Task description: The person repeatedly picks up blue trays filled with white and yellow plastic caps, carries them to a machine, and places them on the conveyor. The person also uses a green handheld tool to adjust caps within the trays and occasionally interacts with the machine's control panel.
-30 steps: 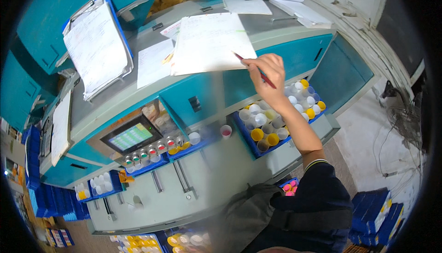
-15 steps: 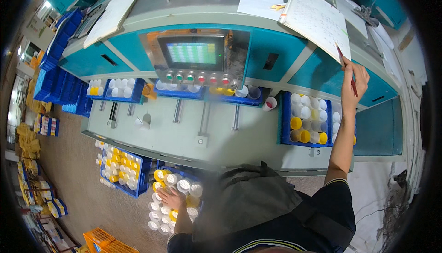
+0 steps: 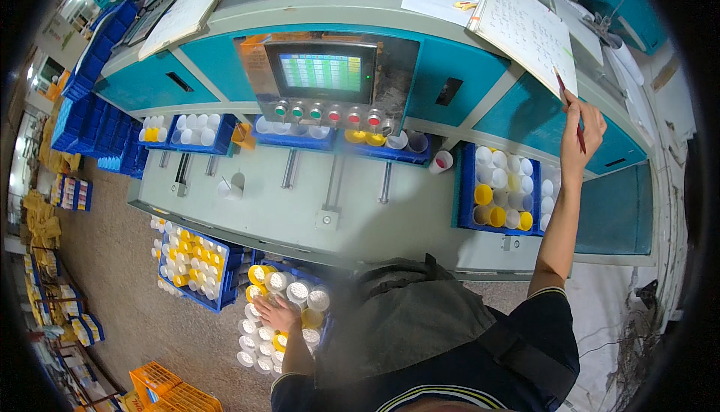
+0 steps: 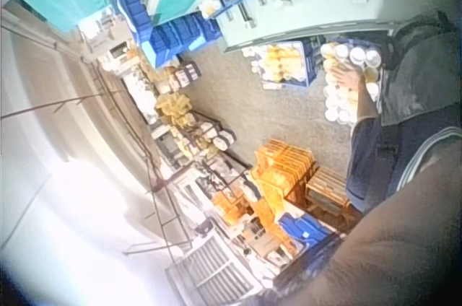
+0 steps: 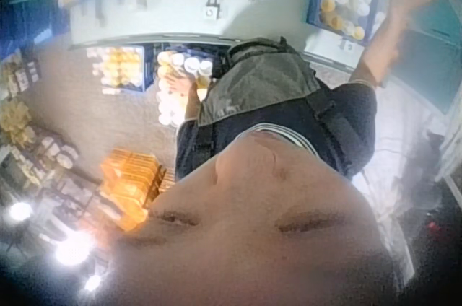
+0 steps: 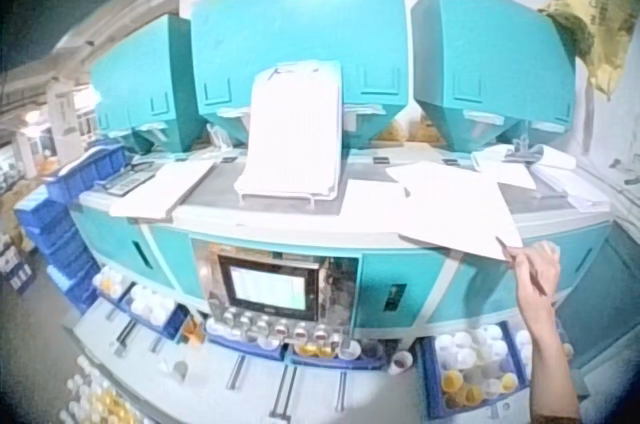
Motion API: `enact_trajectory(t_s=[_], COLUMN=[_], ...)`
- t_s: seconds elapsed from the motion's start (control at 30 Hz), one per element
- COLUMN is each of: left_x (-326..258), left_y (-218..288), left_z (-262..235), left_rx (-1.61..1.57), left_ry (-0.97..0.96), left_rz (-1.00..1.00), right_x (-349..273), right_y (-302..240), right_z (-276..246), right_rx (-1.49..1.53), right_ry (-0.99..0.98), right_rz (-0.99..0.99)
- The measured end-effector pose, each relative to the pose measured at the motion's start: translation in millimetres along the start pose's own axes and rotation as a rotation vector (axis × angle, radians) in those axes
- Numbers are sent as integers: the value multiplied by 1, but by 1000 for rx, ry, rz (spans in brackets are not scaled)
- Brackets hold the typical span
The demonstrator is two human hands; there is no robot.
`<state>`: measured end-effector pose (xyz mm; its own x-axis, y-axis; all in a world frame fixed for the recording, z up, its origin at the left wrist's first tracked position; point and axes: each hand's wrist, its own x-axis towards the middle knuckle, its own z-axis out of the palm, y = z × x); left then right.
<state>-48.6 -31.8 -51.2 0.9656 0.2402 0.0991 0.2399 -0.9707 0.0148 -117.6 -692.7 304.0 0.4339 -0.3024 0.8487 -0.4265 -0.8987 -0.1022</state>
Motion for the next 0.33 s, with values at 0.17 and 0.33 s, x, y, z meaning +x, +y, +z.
enact_trajectory(t_s=[0.17,0.33], left_x=[-1,1], left_y=[-2,-5], left_z=[2,8], left_rx=[46,47], left_ry=[39,56], left_rz=[19,22], right_x=[0,-1], right_y=[0,1], right_z=[-1,-4], right_rx=[-7,-6], right_ry=[2,-27], right_rz=[-4,26])
